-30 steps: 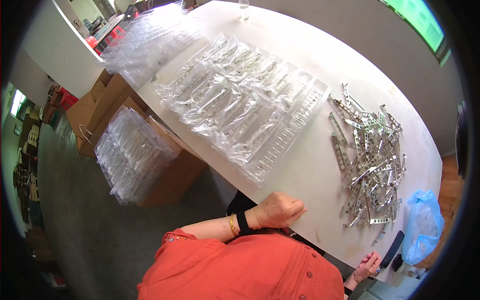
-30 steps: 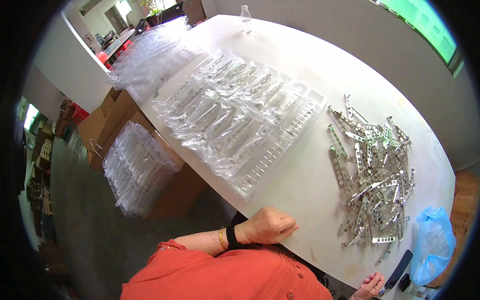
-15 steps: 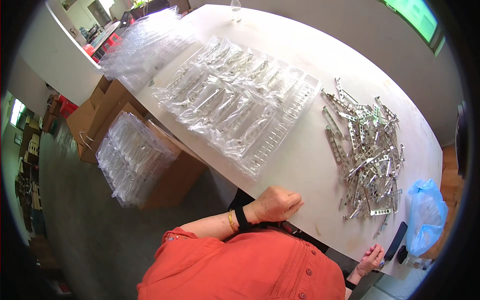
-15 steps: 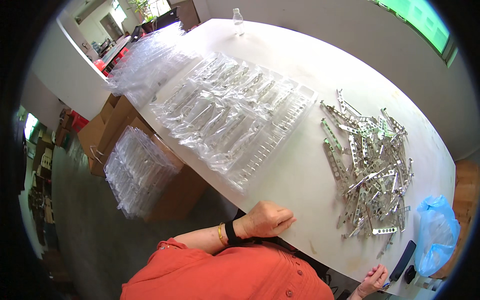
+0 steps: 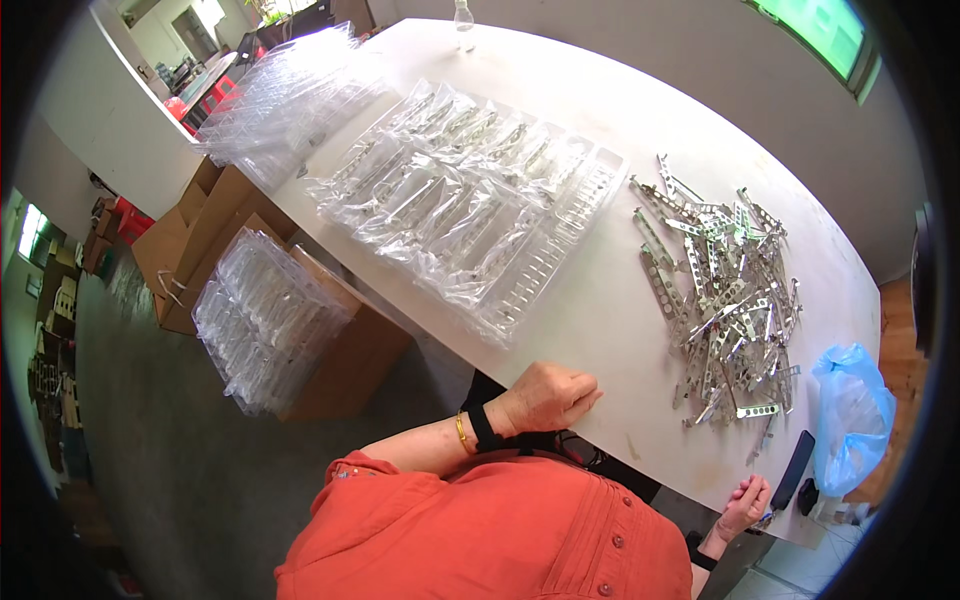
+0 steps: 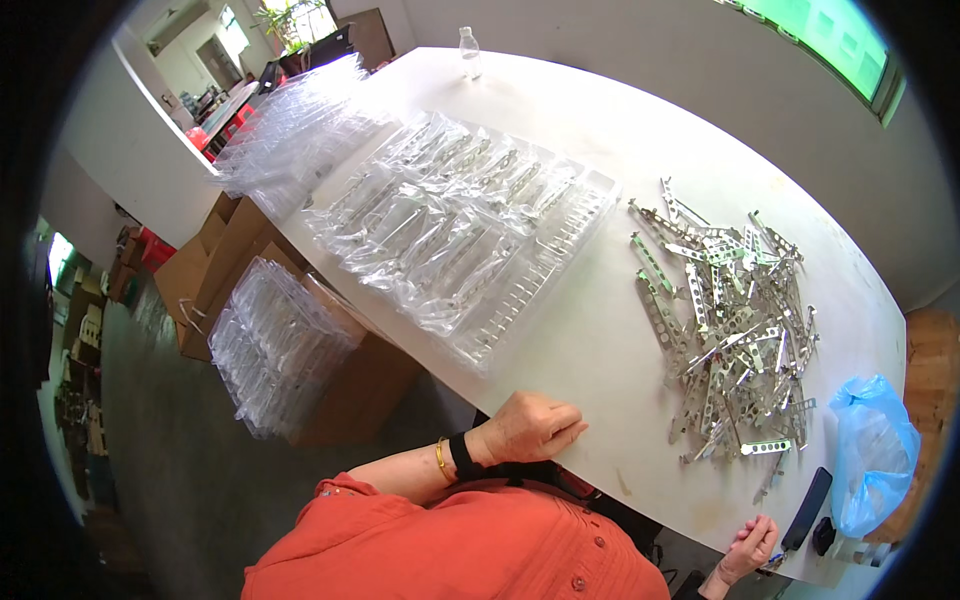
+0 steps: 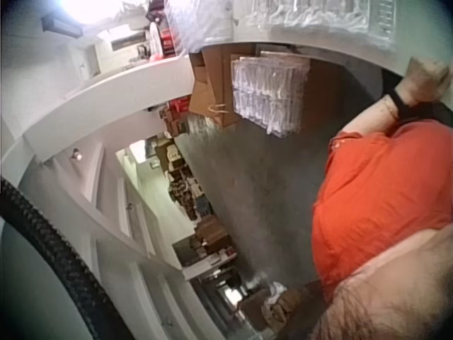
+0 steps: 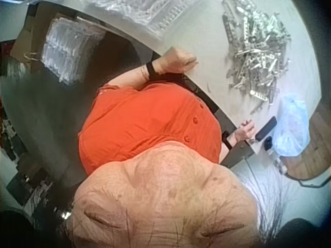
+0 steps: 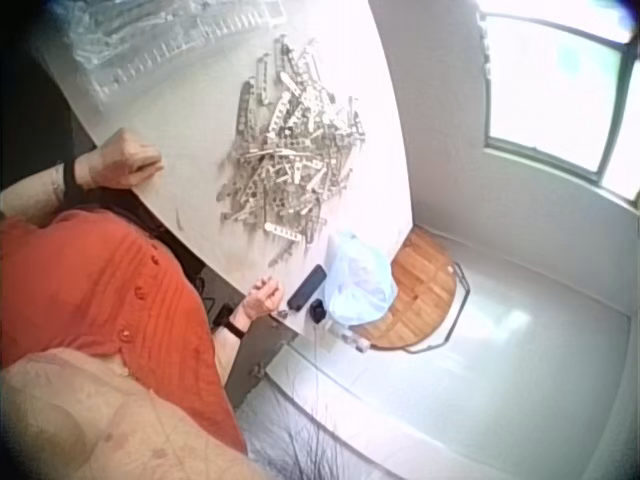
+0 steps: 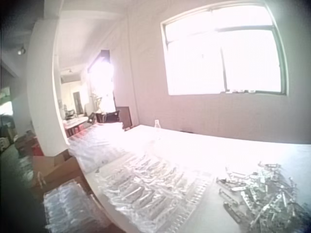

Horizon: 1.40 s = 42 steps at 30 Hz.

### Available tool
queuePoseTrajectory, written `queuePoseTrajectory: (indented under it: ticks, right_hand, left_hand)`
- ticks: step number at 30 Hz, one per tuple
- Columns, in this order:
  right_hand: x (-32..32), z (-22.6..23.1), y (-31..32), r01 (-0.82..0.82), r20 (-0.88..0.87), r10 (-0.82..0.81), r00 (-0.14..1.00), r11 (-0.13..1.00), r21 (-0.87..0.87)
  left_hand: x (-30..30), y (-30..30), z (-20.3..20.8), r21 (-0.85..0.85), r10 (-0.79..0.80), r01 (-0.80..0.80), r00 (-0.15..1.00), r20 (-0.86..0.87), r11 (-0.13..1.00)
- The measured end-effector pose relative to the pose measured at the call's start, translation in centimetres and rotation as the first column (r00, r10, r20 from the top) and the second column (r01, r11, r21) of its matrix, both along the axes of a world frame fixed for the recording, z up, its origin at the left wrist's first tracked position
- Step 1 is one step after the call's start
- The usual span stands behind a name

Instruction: Inspecting metal brackets and packaging them into plastic bags on an assembly table.

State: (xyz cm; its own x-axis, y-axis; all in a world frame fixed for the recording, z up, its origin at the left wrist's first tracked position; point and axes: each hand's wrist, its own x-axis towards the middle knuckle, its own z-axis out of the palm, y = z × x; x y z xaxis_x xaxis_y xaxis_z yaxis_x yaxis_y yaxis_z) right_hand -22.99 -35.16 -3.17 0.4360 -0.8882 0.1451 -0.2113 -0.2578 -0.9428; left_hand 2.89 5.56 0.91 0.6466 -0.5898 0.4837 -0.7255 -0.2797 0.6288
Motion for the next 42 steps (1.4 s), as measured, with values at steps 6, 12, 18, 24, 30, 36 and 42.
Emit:
queuePoseTrajectory:
  ticks: [6, 12, 18, 24, 30, 36, 42]
  right_hand:
    - [0.1, 0.1, 0.2, -0.011, 0.017, 0.011, 1.000, 1.000, 0.013]
    - [0.3, 0.3, 0.2, -0.017, 0.008, 0.017, 1.000, 1.000, 0.007]
    - [0.0, 0.0, -0.2, -0.036, 0.027, 0.036, 0.999, 0.999, 0.015]
    - [0.5, 0.4, 0.3, -0.032, 0.015, 0.032, 0.999, 0.999, -0.005]
    - [0.4, 0.5, 0.4, -0.042, 0.019, 0.042, 0.999, 0.999, 0.004]
    - [0.6, 1.1, 0.9, -0.024, 0.017, 0.022, 1.000, 0.995, 0.101]
    - [1.3, 2.5, 1.9, -0.053, 0.003, 0.053, 0.999, 0.993, 0.101]
  left_hand:
    - [0.0, 0.0, -0.1, 0.008, -0.007, 0.007, 1.000, 0.003, 1.000]
    - [-0.1, 0.0, -0.3, 0.016, 0.009, -0.010, 1.000, 0.003, 1.000]
    - [-0.2, -0.1, -0.2, 0.027, 0.020, -0.020, 1.000, 0.003, 0.999]
    - [-0.3, -0.1, -0.6, 0.052, 0.028, -0.029, 0.999, 0.018, 0.998]
    - [-0.3, -0.3, -0.6, 0.064, 0.039, -0.041, 0.999, 0.031, 0.997]
    - [-0.1, -0.6, -1.0, 0.058, 0.030, -0.032, 0.999, 0.045, 0.998]
    - [-0.5, -0.8, -0.8, 0.072, 0.048, -0.054, 0.996, 0.073, 0.996]
